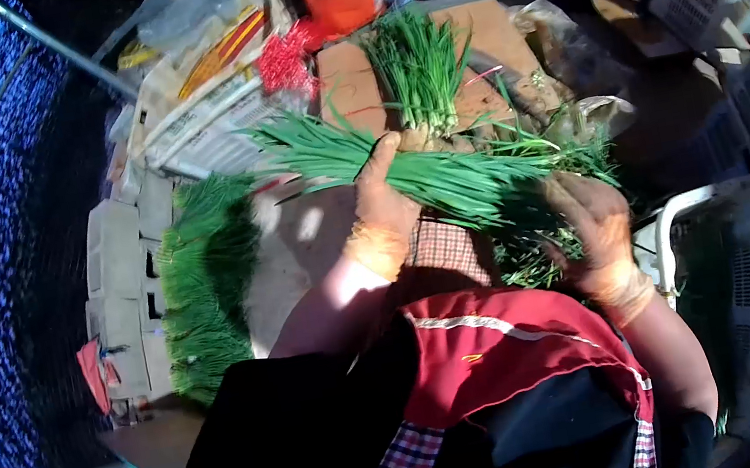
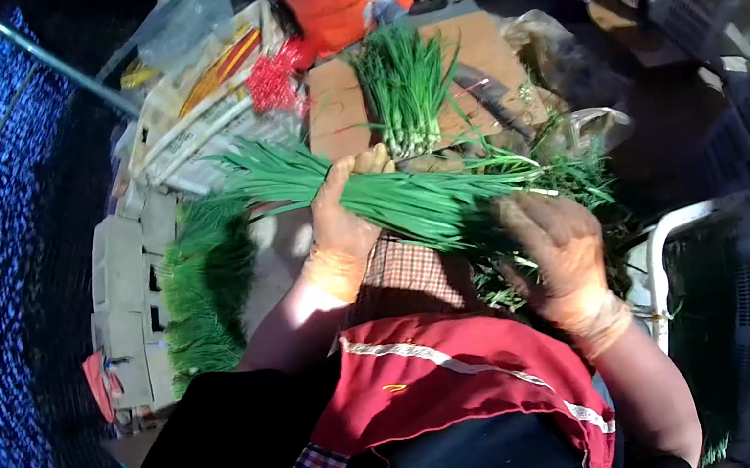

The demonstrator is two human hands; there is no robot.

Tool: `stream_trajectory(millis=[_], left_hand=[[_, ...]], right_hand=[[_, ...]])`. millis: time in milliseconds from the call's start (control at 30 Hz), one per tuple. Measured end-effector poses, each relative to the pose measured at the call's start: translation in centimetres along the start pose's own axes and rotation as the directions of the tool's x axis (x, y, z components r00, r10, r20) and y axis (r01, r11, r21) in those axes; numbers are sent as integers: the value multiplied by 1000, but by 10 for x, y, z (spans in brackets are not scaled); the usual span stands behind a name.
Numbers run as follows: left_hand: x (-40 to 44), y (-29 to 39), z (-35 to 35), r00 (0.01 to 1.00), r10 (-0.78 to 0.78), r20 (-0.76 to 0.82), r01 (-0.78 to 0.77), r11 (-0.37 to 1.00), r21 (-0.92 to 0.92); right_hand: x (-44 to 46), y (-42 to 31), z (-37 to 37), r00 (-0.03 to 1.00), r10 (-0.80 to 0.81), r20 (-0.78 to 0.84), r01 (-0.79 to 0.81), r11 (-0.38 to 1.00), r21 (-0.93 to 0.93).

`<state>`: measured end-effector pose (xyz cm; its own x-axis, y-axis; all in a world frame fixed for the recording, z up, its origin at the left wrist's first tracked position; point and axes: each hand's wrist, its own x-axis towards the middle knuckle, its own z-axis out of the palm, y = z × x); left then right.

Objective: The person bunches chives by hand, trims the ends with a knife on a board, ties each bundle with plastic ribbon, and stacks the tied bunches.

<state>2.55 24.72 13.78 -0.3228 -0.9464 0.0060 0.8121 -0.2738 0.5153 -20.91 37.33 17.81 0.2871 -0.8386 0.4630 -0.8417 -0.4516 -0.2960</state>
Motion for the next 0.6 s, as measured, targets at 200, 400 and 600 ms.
stream_trajectory(millis=[200,400,600], left_hand=[[-38,14,-44,977,110,-182,-101,993,57],[-38,13,-65,991,95,-90,-81,986,144],[-44,19,-61,998,52,-40,-46,988,145]], right_hand=[[-83,56,32,826,562,42,-535,758,372],[-59,37,70,738,637,224,-490,276,827],[-18,29,84,604,701,378,-762,370,531]])
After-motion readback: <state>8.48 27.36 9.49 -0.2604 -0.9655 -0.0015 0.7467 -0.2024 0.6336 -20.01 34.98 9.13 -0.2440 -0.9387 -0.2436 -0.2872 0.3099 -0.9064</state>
